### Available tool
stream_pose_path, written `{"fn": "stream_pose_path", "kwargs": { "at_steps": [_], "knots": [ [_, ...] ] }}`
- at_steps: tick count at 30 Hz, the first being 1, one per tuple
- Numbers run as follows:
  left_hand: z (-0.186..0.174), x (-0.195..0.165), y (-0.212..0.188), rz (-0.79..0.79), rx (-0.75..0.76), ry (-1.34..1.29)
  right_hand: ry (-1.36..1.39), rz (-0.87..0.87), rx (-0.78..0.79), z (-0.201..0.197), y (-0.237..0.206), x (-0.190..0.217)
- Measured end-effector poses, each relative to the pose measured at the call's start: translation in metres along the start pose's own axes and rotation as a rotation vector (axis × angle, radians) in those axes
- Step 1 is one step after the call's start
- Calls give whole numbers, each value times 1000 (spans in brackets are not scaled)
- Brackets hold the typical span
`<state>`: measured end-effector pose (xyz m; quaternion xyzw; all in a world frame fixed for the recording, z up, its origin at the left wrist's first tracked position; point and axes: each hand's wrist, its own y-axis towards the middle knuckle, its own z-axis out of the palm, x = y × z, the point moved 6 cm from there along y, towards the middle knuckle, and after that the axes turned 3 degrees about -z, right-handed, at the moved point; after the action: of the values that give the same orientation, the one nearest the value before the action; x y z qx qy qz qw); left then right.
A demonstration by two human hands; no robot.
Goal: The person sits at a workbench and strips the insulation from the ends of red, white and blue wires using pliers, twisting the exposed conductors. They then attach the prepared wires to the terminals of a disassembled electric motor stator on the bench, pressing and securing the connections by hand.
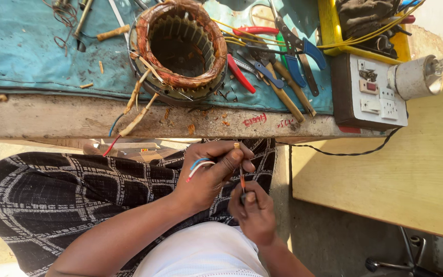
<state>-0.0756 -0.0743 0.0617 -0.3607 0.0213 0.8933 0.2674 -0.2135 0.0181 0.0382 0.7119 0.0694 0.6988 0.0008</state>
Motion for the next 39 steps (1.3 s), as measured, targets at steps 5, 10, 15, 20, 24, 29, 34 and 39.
{"fn": "stream_pose_path", "kwargs": {
  "at_steps": [5,10,15,20,24,29,34,39],
  "knots": [
    [5,-5,-1,-37,456,45,1141,403,413,21,-22,-11],
    [8,-12,3,-21,553,-1,1059,378,420,21,-18,-11],
    [6,-28,6,260,135,291,-462,-213,-114,-13,7,23],
    [0,-19,-1,140,-86,414,-977,-463,-238,7,5,39],
    [6,-29,-5,299,113,407,-482,-254,-160,5,1,19],
    [9,-21,1,107,320,220,527,46,83,17,-4,-3],
    [11,-22,3,82,343,182,922,181,218,31,-4,-1],
    [3,-35,-3,220,-28,565,-49,-92,-24,6,4,16]
  ]
}}
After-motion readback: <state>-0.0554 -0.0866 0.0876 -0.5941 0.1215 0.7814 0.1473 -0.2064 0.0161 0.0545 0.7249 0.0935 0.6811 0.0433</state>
